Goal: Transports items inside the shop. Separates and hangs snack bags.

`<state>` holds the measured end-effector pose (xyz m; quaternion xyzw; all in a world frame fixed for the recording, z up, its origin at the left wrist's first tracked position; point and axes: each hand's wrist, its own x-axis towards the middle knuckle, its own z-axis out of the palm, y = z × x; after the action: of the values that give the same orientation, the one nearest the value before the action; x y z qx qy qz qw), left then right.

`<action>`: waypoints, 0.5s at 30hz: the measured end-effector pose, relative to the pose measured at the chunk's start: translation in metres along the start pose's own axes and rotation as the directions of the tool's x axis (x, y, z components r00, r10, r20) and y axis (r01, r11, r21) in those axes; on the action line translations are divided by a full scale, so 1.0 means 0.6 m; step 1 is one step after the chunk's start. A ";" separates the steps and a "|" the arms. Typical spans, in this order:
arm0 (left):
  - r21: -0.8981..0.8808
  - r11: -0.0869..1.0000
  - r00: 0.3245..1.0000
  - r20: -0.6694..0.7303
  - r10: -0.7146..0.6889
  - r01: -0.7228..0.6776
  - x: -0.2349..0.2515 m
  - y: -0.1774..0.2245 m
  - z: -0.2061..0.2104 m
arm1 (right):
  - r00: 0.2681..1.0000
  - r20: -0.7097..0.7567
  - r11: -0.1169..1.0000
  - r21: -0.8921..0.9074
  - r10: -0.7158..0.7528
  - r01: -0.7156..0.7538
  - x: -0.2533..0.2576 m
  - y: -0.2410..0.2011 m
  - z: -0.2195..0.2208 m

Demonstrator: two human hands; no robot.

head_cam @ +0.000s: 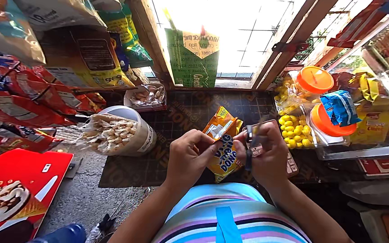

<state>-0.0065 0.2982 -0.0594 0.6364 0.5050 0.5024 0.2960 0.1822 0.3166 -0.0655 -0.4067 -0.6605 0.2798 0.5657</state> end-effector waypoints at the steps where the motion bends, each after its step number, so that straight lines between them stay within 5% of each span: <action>1: -0.028 1.000 1.000 -0.015 -0.005 0.004 0.000 -0.002 0.004 | 1.000 0.018 1.000 -0.027 0.015 -0.014 -0.003 0.001 0.004; 8: -0.100 0.995 0.999 0.035 0.028 -0.025 -0.003 -0.007 0.019 | 0.997 -0.039 0.996 -0.058 0.070 -0.072 -0.004 0.013 0.018; 15: -0.086 0.996 0.999 0.030 0.042 -0.040 -0.005 -0.004 0.025 | 0.994 -0.098 0.998 -0.033 -0.050 0.047 -0.017 0.040 0.031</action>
<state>0.0066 0.2983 -0.0673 0.6415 0.4651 0.5191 0.3205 0.1698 0.3218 -0.0947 -0.4127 -0.6456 0.2354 0.5979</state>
